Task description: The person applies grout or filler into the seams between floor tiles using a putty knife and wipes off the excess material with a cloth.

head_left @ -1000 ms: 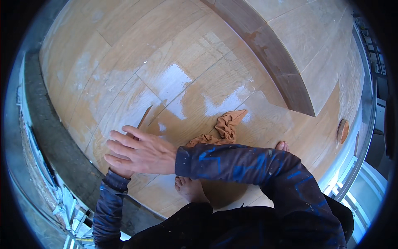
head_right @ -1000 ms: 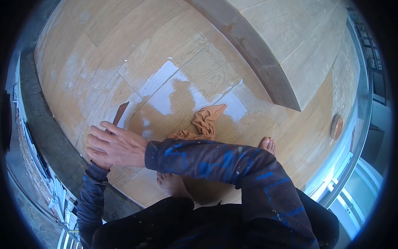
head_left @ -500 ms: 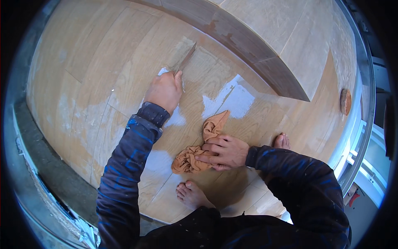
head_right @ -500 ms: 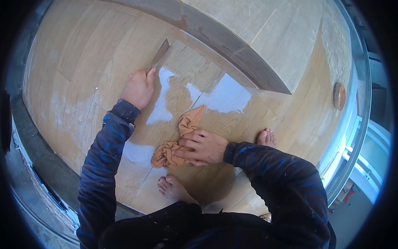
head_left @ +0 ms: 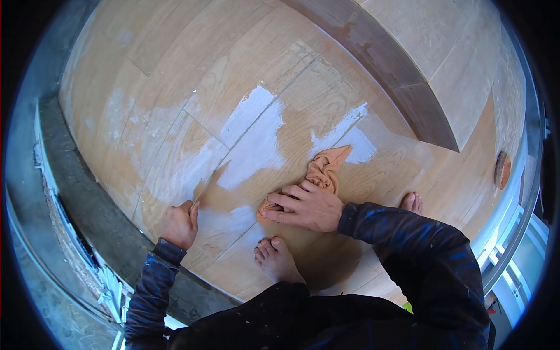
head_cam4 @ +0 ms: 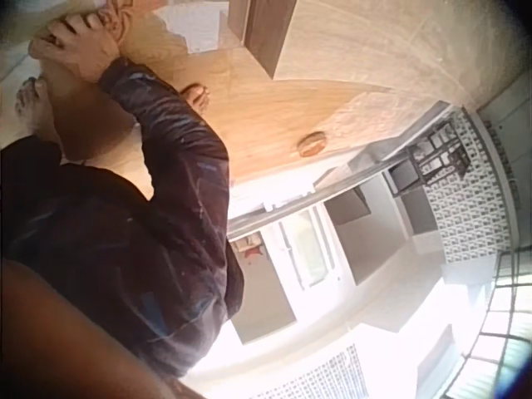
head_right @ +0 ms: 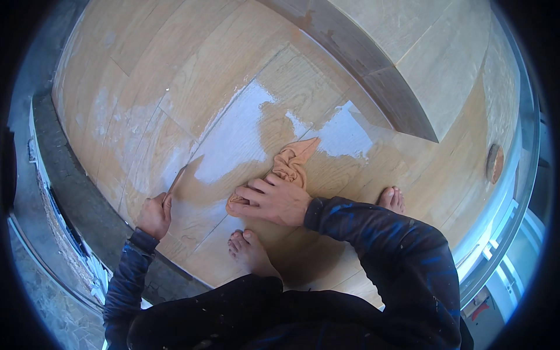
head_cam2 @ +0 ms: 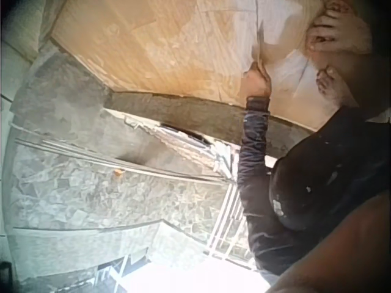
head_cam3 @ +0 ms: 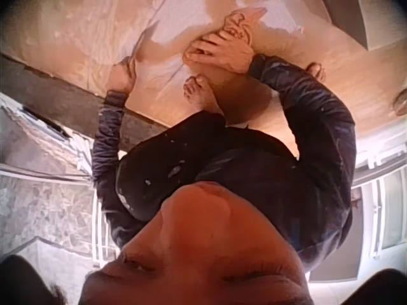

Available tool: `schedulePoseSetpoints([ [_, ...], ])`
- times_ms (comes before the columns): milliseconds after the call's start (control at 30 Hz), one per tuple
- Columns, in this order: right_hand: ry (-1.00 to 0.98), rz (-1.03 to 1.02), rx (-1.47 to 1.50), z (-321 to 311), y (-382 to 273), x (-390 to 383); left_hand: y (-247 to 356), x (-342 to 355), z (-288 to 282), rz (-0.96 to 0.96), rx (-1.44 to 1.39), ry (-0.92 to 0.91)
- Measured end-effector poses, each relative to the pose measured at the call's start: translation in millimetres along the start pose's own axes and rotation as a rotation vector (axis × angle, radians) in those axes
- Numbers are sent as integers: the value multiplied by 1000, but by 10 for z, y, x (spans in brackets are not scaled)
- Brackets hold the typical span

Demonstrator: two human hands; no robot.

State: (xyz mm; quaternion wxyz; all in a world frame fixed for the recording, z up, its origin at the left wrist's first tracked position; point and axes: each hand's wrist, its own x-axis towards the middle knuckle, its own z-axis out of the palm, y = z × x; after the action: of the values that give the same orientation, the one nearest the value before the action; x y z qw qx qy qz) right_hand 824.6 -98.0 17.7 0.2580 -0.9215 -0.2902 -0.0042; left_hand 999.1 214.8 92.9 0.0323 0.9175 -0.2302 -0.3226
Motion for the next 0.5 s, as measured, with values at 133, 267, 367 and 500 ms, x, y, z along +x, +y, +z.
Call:
schedulePoseSetpoints([
  [133, 112, 43, 13, 60, -24, 44, -294, -222, 232, -105, -29, 61],
  [267, 135, 57, 67, 48, -7, 48, -9, 204, 206, 4, -126, 92],
  [367, 129, 60, 71, 88, -17, 46, 430, 678, 135, 113, -115, 120],
  [500, 144, 51, 105, 70, 5, 41, 388, 614, 110, 132, -110, 107],
])
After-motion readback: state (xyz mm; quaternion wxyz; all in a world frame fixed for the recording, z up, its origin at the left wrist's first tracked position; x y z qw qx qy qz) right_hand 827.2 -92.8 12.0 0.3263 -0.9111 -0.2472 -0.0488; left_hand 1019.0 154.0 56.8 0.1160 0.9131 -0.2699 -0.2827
